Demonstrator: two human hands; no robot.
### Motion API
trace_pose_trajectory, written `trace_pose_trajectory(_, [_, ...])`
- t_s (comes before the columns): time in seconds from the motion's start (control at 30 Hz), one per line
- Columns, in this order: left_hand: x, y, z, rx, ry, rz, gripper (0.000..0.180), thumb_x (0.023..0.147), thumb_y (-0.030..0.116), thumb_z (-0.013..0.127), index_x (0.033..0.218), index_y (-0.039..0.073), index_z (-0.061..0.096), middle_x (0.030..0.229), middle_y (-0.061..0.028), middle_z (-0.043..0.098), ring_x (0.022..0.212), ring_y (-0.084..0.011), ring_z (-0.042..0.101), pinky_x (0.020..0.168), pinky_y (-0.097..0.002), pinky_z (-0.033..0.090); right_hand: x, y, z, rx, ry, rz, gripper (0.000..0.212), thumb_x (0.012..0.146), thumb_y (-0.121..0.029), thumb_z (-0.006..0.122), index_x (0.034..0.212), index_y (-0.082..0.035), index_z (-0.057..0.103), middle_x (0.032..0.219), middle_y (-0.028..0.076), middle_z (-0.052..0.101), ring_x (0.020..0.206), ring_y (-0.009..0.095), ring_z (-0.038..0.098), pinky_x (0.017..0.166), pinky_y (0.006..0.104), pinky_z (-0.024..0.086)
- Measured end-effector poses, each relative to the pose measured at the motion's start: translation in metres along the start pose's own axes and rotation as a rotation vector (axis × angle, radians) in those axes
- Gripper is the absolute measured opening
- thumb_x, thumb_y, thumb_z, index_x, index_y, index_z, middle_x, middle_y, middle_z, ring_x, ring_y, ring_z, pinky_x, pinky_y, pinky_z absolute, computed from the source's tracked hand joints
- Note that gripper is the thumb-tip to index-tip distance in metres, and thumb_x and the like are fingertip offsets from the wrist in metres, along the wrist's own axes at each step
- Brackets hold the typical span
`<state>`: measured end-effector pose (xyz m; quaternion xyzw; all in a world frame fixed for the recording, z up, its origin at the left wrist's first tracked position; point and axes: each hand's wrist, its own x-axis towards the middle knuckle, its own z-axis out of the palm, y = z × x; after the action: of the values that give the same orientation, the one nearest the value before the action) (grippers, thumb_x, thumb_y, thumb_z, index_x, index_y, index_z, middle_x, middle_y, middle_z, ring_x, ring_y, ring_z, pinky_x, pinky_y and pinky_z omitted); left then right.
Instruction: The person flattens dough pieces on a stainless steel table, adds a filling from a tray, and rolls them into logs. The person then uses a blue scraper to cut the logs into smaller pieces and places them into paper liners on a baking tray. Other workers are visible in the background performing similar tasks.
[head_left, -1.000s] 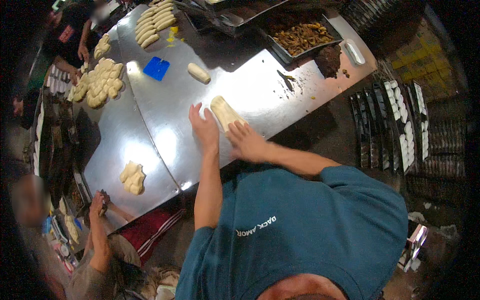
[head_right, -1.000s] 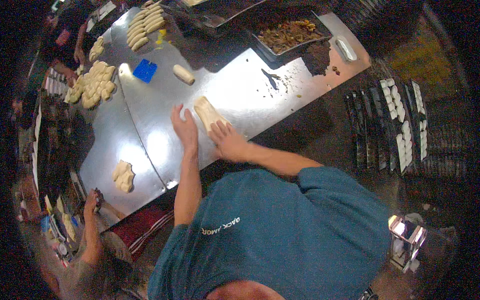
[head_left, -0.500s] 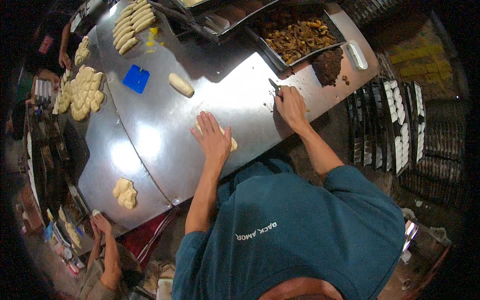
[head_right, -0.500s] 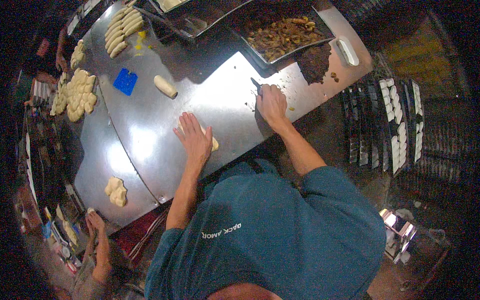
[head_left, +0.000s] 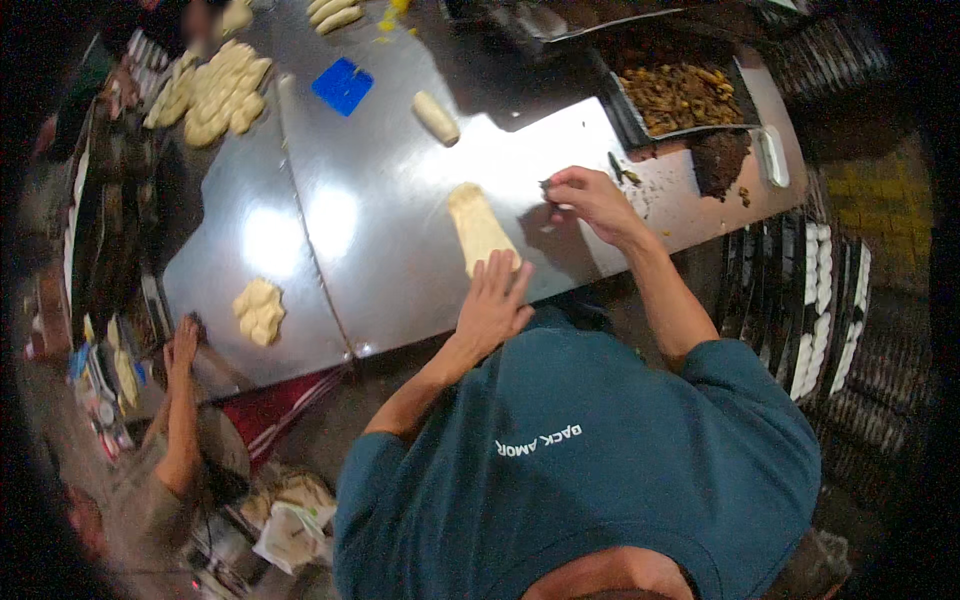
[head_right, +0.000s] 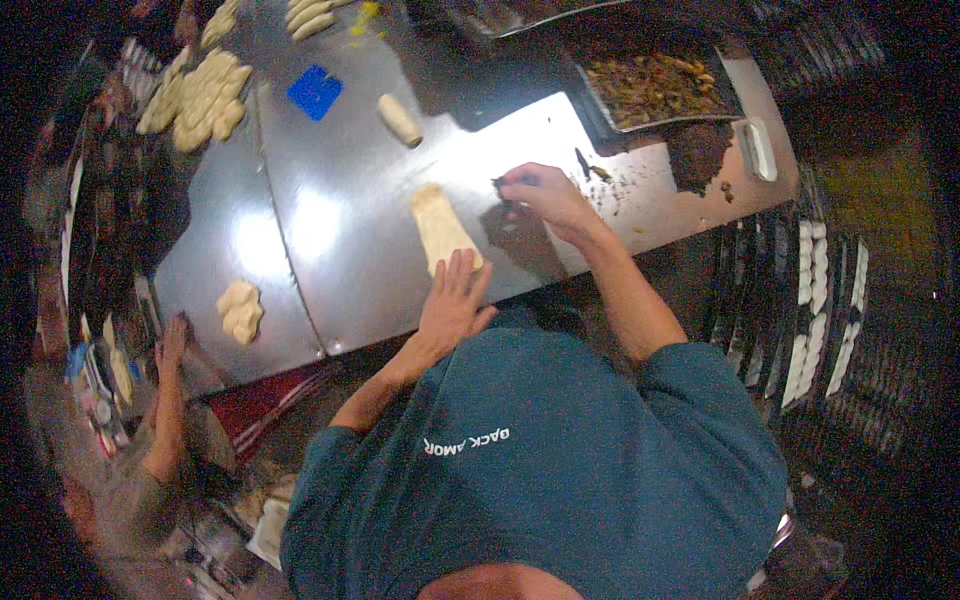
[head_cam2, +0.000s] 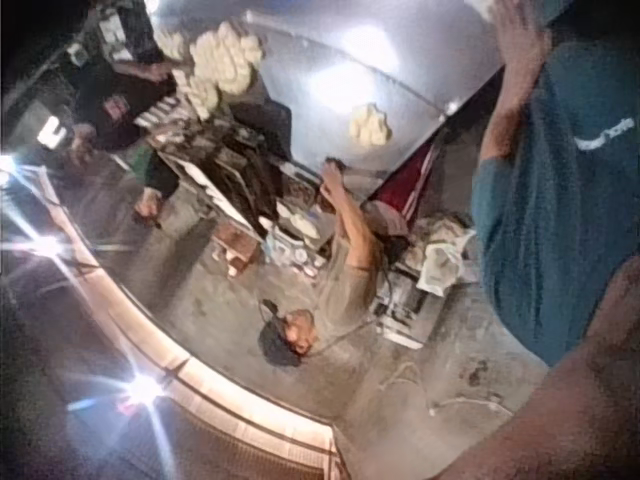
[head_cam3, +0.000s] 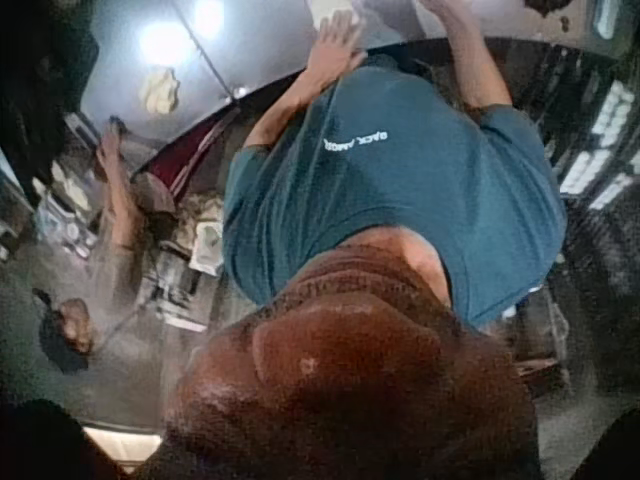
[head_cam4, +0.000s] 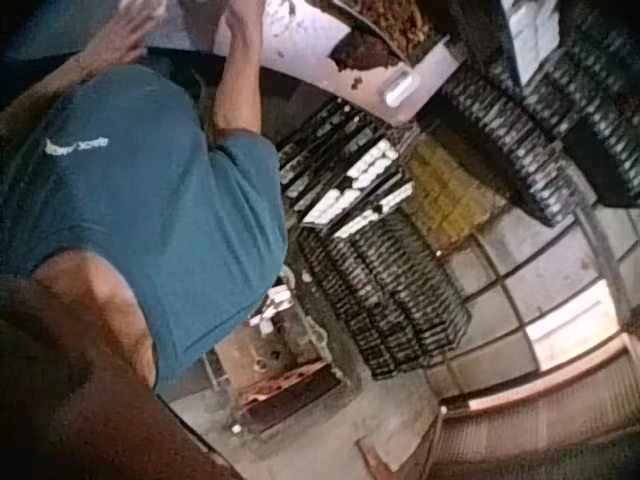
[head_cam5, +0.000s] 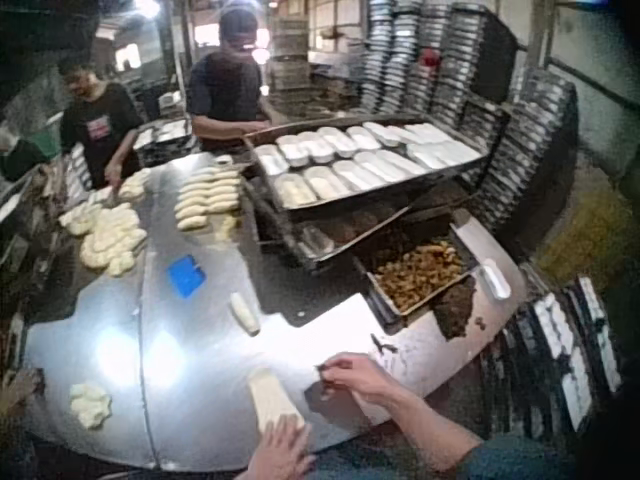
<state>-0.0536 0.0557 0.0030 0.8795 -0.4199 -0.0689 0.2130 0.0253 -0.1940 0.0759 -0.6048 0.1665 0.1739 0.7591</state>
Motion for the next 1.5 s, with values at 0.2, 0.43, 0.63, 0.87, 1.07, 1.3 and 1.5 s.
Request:
trace_pose_trajectory(0.2, [-0.003,0.011,-0.027,0.13,-0.13,0.043,0.076,0.082,0.041,0.065,0.144,0.013,0.033,0.148,-0.0274,0.026,0.138,-0.0452,0.022,0.11,-0.0612,0.02,0.065,0.05,0.091,-1.146,-0.062,-0.8,0.029,0.078,-0.012,0.064,0.106,-0.005,0.062,0.101,0.013,0.061,0.095,0.031,0.06,0.083,0.0377,0.052])
trace_pose_trajectory(0.43, [-0.012,0.008,0.0,-0.008,-0.157,-0.086,0.062,0.085,0.037,0.06,0.14,0.013,0.043,0.144,-0.0238,0.037,0.135,-0.0466,0.026,0.112,-0.0601,0.015,0.027,0.079,0.113,-1.147,0.05,-0.834,0.033,0.087,-0.013,0.052,0.119,-0.003,0.052,0.11,0.018,0.058,0.102,0.035,0.059,0.084,0.043,0.05])
trace_pose_trajectory(0.63, [0.0,0.009,-0.04,-0.27,-0.066,-0.055,0.057,0.086,0.02,0.062,0.139,0.009,0.043,0.145,-0.0209,0.037,0.136,-0.0417,0.029,0.112,-0.0554,0.02,0.037,-0.004,0.002,-1.083,0.296,-0.607,0.029,0.082,-0.013,0.055,0.109,-0.007,0.064,0.106,0.015,0.064,0.097,0.032,0.063,0.086,0.0421,0.05])
trace_pose_trajectory(0.87, [-0.018,-0.034,-0.039,-0.377,0.432,-0.674,0.054,0.088,0.012,0.056,0.137,-0.003,0.041,0.143,-0.0238,0.039,0.135,-0.041,0.032,0.113,-0.0484,0.024,0.077,-0.081,-0.329,-1.437,1.159,-0.388,0.023,0.085,-0.017,0.054,0.103,-0.008,0.066,0.09,0.019,0.067,0.082,0.041,0.065,0.077,0.0517,0.051])
trace_pose_trajectory(1.07, [-0.031,-0.055,-0.011,-0.021,0.407,-0.661,0.065,0.087,0.028,0.058,0.14,-0.004,0.035,0.147,-0.0239,0.031,0.139,-0.0403,0.026,0.114,-0.0529,0.017,0.097,-0.116,-0.356,-1.951,0.648,-0.233,0.041,0.087,-0.008,0.053,0.128,-0.009,0.053,0.124,0.012,0.059,0.122,0.034,0.047,0.091,0.0493,0.044])
trace_pose_trajectory(1.3, [-0.026,-0.038,-0.011,-0.029,0.156,-0.379,0.067,0.086,0.035,0.062,0.14,0.004,0.039,0.147,-0.0235,0.033,0.139,-0.0403,0.026,0.11,-0.0651,0.012,0.09,-0.103,-0.311,-0.759,0.637,-0.151,0.038,0.089,-0.017,0.063,0.122,-0.001,0.058,0.11,0.01,0.066,0.095,0.019,0.063,0.079,0.0336,0.05])
trace_pose_trajectory(1.5, [0.002,-0.035,-0.05,-0.24,0.067,-0.28,0.036,0.091,0.019,0.058,0.124,0.005,0.057,0.133,-0.0157,0.052,0.127,-0.0325,0.046,0.106,-0.0522,0.031,0.051,-0.052,-0.07,-0.451,-0.042,-0.239,0.032,0.089,-0.018,0.066,0.117,-0.002,0.063,0.103,0.007,0.066,0.091,0.014,0.061,0.081,0.0282,0.05])
